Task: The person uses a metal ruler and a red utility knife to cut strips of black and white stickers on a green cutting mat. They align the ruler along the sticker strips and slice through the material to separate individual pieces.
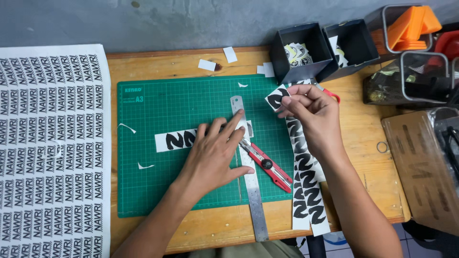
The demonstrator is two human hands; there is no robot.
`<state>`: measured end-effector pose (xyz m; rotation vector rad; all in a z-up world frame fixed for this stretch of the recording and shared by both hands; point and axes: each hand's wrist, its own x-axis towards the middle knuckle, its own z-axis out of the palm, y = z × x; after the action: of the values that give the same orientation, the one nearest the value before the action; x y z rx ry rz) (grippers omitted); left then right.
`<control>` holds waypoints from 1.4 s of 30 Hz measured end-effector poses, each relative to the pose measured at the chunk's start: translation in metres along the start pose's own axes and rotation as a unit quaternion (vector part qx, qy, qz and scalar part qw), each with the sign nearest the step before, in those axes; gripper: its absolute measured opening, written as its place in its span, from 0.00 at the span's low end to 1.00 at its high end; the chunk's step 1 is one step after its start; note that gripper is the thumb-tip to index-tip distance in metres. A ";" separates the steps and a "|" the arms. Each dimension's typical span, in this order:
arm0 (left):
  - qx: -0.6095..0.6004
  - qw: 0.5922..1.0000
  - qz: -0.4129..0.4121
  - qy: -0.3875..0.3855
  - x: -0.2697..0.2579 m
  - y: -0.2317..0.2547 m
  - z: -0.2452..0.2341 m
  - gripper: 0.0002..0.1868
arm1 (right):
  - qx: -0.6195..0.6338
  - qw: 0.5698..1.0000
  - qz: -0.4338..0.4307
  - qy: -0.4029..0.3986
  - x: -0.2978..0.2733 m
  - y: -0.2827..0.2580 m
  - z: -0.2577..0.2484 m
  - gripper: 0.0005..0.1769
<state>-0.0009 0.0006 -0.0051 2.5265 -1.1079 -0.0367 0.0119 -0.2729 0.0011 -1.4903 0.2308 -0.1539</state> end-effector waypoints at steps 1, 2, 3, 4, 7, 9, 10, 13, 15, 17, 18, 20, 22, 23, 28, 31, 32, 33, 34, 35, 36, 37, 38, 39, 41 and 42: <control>0.001 1.000 0.006 0.001 0.000 0.000 -0.001 0.53 | 0.000 1.000 -0.004 0.005 -0.001 -0.005 0.001 0.15; -0.002 1.000 0.003 0.002 0.001 0.001 -0.002 0.53 | 0.024 1.000 0.012 0.014 -0.001 -0.009 0.002 0.13; -0.005 1.000 0.001 0.002 0.001 0.001 -0.003 0.53 | 0.049 0.998 0.028 0.024 -0.002 -0.013 0.003 0.12; -0.005 1.000 0.008 0.002 0.001 0.001 -0.002 0.53 | 0.049 0.998 0.025 0.030 -0.002 -0.014 0.002 0.12; -0.003 1.000 0.008 0.002 0.001 0.002 -0.003 0.53 | 0.076 0.995 0.027 0.051 0.000 -0.012 -0.001 0.12; 0.002 1.000 0.001 0.004 0.001 0.002 -0.003 0.52 | 0.082 0.995 0.024 0.060 0.004 -0.010 -0.004 0.12; 0.002 1.000 0.007 0.003 0.002 0.002 -0.003 0.52 | 0.083 0.994 0.021 0.065 0.005 -0.011 -0.005 0.12; 0.005 1.000 -0.003 -0.001 0.001 0.003 -0.003 0.52 | 0.094 0.993 0.011 0.064 0.003 -0.016 -0.006 0.13; -0.005 1.000 -0.010 -0.001 0.001 0.003 -0.004 0.52 | 0.058 0.995 -0.041 0.064 0.000 -0.026 -0.007 0.19; -0.005 1.000 -0.009 0.000 0.001 0.002 -0.003 0.52 | 0.041 0.994 -0.059 0.084 0.007 -0.024 -0.018 0.16; -0.007 1.000 -0.009 0.002 0.001 0.002 -0.002 0.52 | 0.023 0.992 -0.076 0.102 0.010 -0.023 -0.024 0.13; 0.021 1.000 -0.011 -0.017 0.000 -0.001 0.001 0.52 | 0.016 0.988 -0.082 0.130 0.012 -0.034 -0.030 0.11; 0.047 0.998 -0.008 -0.033 0.001 -0.001 0.003 0.53 | 0.006 0.983 -0.090 0.162 0.018 -0.037 -0.043 0.08; 0.055 0.998 -0.011 -0.036 0.001 -0.002 0.003 0.54 | -0.012 0.976 -0.121 0.181 0.024 -0.032 -0.050 0.10; 0.053 0.998 -0.010 -0.033 0.000 -0.002 0.004 0.51 | -0.056 0.958 -0.174 0.222 0.036 -0.026 -0.071 0.09; 0.067 0.998 -0.006 -0.019 0.000 -0.003 0.006 0.51 | -0.090 0.957 -0.167 0.220 0.037 -0.031 -0.074 0.13; 0.062 0.998 -0.011 -0.027 0.000 -0.003 0.006 0.51 | -0.115 0.957 -0.167 0.207 0.035 -0.035 -0.074 0.13; 0.058 0.998 -0.018 -0.036 0.000 -0.003 0.006 0.50 | -0.141 0.957 -0.167 0.193 0.032 -0.039 -0.072 0.14; 0.060 0.997 -0.017 -0.036 0.001 -0.003 0.005 0.50 | -0.139 0.956 -0.168 0.195 0.027 -0.046 -0.070 0.14; 0.053 0.998 -0.010 -0.024 0.000 -0.002 0.004 0.51 | -0.207 0.940 -0.190 0.194 0.021 -0.052 -0.066 0.11; 0.047 0.999 -0.003 -0.013 -0.001 -0.002 0.004 0.51 | -0.274 0.918 -0.211 0.193 0.015 -0.057 -0.062 0.09; 0.050 0.999 -0.012 -0.016 0.000 -0.002 0.003 0.51 | -0.269 0.922 -0.208 0.185 0.010 -0.059 -0.060 0.09; 0.032 0.999 -0.006 -0.016 0.000 -0.002 0.002 0.51 | -0.320 0.923 -0.173 0.127 0.005 -0.061 -0.056 0.05; 0.016 1.000 -0.004 -0.013 0.000 -0.004 0.002 0.51 | -0.368 0.917 -0.140 0.063 0.002 -0.062 -0.052 0.03; -0.006 0.999 -0.024 -0.025 0.001 -0.003 -0.007 0.49 | -0.387 0.914 -0.113 -0.048 -0.011 -0.060 -0.030 0.07; -0.032 0.998 -0.032 -0.034 0.002 -0.003 -0.011 0.47 | -0.407 0.897 -0.086 -0.147 -0.018 -0.060 -0.020 0.12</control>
<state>0.0048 0.0045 0.0042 2.5191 -1.0341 -0.1735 -0.0078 -0.2923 0.0606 -2.3470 -0.1091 0.0438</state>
